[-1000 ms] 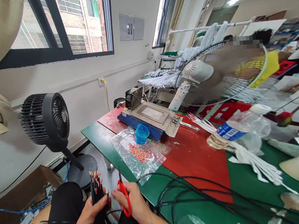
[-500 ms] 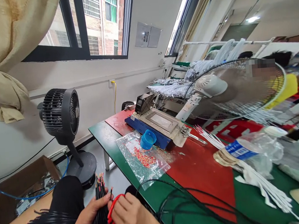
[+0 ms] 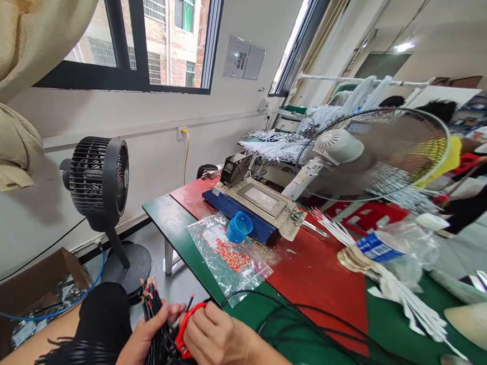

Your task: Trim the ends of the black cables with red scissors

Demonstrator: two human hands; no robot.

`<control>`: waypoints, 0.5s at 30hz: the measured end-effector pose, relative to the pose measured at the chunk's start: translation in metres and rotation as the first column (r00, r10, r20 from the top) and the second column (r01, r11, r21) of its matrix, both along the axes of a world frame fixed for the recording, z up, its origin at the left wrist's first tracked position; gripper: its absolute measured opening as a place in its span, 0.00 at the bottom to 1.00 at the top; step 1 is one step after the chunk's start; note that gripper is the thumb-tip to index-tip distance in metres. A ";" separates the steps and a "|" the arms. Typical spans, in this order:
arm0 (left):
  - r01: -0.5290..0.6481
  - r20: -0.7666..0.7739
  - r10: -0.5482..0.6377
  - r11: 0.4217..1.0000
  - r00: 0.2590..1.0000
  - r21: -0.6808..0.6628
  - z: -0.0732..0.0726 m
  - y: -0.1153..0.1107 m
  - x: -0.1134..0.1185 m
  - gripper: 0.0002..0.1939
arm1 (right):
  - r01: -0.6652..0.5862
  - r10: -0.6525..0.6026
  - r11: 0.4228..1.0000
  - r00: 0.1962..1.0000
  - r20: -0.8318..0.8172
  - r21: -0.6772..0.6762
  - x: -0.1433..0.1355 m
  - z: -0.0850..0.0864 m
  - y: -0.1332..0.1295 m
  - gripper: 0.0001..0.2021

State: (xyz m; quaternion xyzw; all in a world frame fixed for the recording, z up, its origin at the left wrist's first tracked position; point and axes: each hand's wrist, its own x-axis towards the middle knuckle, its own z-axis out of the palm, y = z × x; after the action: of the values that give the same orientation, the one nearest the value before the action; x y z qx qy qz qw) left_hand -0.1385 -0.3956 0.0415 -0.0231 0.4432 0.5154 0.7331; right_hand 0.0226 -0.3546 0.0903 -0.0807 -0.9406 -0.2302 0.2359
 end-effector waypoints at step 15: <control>0.051 0.163 -0.067 0.993 0.984 0.102 -0.067 0.007 -0.042 0.16 | 0.361 -0.442 0.813 -0.130 -0.888 -0.457 0.149 0.096 0.075 0.11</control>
State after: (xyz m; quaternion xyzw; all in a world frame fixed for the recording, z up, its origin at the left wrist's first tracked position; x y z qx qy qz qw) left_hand -0.1800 -0.3881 -0.0250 -0.0171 0.3553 0.5108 0.7827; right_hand 0.1717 -0.2800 0.1860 -0.5049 -0.4397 -0.1405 0.7293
